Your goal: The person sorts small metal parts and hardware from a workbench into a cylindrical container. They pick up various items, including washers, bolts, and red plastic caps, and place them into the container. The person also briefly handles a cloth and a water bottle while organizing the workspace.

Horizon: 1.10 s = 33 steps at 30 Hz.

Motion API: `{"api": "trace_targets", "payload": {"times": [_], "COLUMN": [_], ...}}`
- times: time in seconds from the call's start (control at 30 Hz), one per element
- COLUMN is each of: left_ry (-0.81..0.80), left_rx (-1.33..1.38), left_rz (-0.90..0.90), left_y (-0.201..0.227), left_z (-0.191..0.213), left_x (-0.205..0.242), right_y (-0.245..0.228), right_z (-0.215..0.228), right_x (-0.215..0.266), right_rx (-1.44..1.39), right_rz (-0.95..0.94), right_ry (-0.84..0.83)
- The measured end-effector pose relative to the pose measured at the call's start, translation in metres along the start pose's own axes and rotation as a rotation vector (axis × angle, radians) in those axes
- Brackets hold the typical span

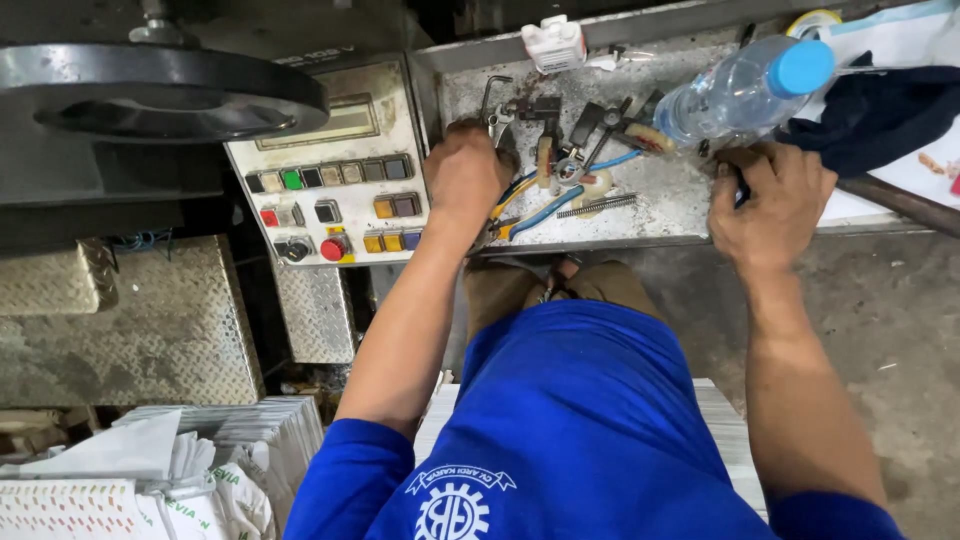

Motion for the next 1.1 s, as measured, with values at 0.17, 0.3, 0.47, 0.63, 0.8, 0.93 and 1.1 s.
{"api": "trace_targets", "payload": {"times": [0.17, 0.3, 0.47, 0.63, 0.8, 0.93, 1.1], "left_ry": [0.093, 0.08, -0.284, -0.173, -0.222, -0.142, -0.076], "left_rx": [-0.008, -0.015, 0.252, 0.409, 0.446, 0.619, 0.718], "left_rz": [-0.014, -0.065, 0.022, 0.047, 0.051, 0.087, 0.035], "left_y": [0.005, 0.007, -0.009, -0.009, -0.011, -0.005, -0.009], "left_z": [0.01, 0.013, -0.003, 0.042, 0.056, 0.089, 0.095], "left_x": [0.006, 0.005, 0.004, 0.018, 0.029, 0.049, 0.062], "right_y": [-0.001, 0.0, 0.001, -0.001, -0.02, -0.061, -0.077], "right_z": [0.001, -0.002, -0.003, -0.001, 0.004, -0.024, -0.049], "right_x": [0.002, 0.002, 0.003, 0.002, 0.0, -0.006, -0.011], "right_rx": [-0.005, -0.007, 0.009, -0.006, -0.24, -0.292, -0.264], "right_rz": [0.002, 0.001, -0.015, -0.02, 0.057, 0.223, 0.216], "right_ry": [-0.001, -0.004, -0.018, -0.012, 0.059, -0.084, -0.294]}}
Point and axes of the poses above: each hand's wrist, its own x-axis away from the middle knuckle, its own z-axis out of the back of the hand, y = z × x, the point moved 9 cm from there along -x, towards the middle knuckle, and after that the axes turned 13 degrees about -y, right-handed, at the moved point
